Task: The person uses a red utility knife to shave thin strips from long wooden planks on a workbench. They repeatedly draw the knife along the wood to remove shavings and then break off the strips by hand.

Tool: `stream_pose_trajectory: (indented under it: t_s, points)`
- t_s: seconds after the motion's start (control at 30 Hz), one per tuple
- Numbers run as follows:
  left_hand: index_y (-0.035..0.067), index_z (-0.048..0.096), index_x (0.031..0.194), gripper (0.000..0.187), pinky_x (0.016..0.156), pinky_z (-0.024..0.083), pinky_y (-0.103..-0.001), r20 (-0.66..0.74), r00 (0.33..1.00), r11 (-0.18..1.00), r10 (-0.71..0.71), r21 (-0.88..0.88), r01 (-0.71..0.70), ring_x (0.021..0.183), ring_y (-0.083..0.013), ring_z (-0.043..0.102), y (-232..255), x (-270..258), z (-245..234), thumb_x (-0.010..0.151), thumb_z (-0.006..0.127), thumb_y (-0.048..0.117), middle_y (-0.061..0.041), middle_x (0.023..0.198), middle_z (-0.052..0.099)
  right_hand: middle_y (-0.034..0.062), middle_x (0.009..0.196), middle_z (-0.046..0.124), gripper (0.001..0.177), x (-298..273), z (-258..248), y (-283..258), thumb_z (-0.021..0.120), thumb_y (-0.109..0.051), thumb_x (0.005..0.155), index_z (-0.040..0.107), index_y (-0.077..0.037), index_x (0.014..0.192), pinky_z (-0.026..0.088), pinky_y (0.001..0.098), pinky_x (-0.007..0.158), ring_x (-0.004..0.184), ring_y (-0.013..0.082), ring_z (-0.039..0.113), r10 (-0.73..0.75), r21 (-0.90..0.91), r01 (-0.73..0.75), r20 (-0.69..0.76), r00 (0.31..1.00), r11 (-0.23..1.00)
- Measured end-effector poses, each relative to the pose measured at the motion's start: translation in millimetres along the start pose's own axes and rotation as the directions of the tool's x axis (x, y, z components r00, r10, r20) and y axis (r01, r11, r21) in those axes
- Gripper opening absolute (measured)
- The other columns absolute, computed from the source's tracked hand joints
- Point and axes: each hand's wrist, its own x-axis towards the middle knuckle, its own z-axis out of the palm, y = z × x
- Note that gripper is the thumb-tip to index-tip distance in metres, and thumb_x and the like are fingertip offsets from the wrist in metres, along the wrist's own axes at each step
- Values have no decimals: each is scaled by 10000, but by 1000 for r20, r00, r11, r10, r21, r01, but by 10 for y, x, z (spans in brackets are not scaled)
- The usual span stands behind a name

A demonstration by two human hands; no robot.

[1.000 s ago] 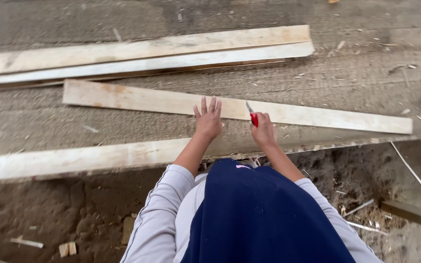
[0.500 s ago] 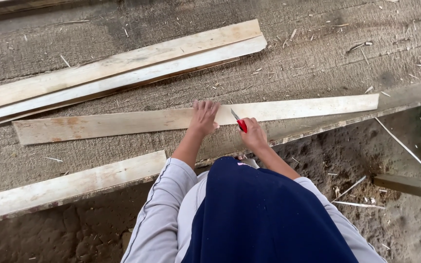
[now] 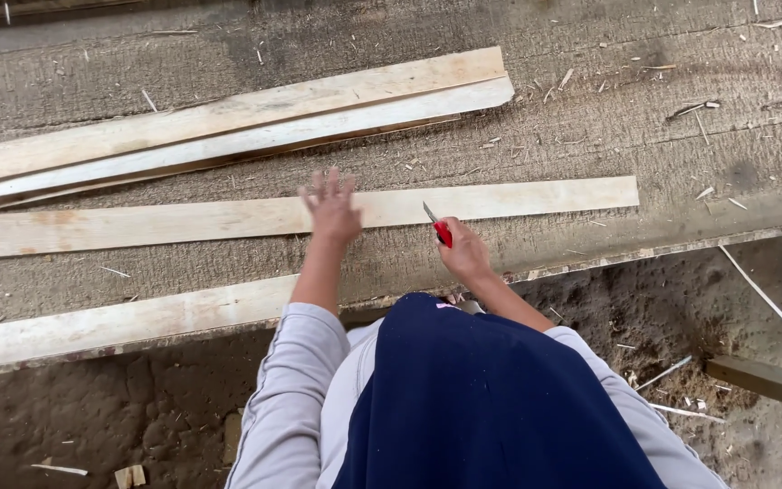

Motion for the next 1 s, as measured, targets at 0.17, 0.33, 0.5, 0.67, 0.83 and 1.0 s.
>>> stream_pose_trajectory:
  t_s: [0.17,0.33,0.5,0.67,0.83,1.0]
  points:
    - [228,347,1614,701,1244,39,-649,106,953,956,282,52,-289,1572,-378,86,667,101,420,971,600,347,-85,1697,251,202,1130,710,420,-229,-307,-92,718,-269,899,587,-192,1291,525,575,882,1064,453,683,35,62,-35,-9,999,997]
    - [206,389,1579,797,1238,148,-645,51,904,897,425,108,-428,1440,-326,305,806,429,782,894,696,477,-59,1512,402,154,1112,718,440,-238,-456,182,712,-349,907,574,-253,1314,535,529,908,1085,405,692,131,71,-131,4,991,989]
    - [207,483,1431,864,1253,91,-625,40,899,893,436,104,-438,1392,-302,393,766,675,946,700,739,589,-40,1410,464,190,1126,715,458,-154,-582,417,679,-382,936,550,-209,1340,520,545,933,1103,426,681,165,115,-163,-4,986,980]
    - [224,476,1474,937,1205,208,-640,-82,935,936,346,95,-338,1329,-341,458,461,534,682,666,795,574,-58,1418,462,173,1075,733,448,3,-622,619,625,-473,945,528,-262,1328,531,543,912,1066,415,701,173,70,-173,6,985,982]
    - [215,501,1352,828,1183,235,-588,-89,960,956,266,149,-251,1330,-311,418,498,718,969,640,773,536,-31,1373,459,173,1098,737,444,70,-772,793,604,-483,947,521,-246,1313,536,541,908,1072,417,703,151,79,-154,41,988,985]
    - [210,487,1424,902,1160,176,-711,-16,998,978,-55,199,57,1404,-352,339,694,440,463,609,803,431,-72,1398,471,188,1089,728,460,95,-889,1073,566,-524,964,481,-245,1321,532,548,892,1070,424,699,139,130,-147,68,988,981]
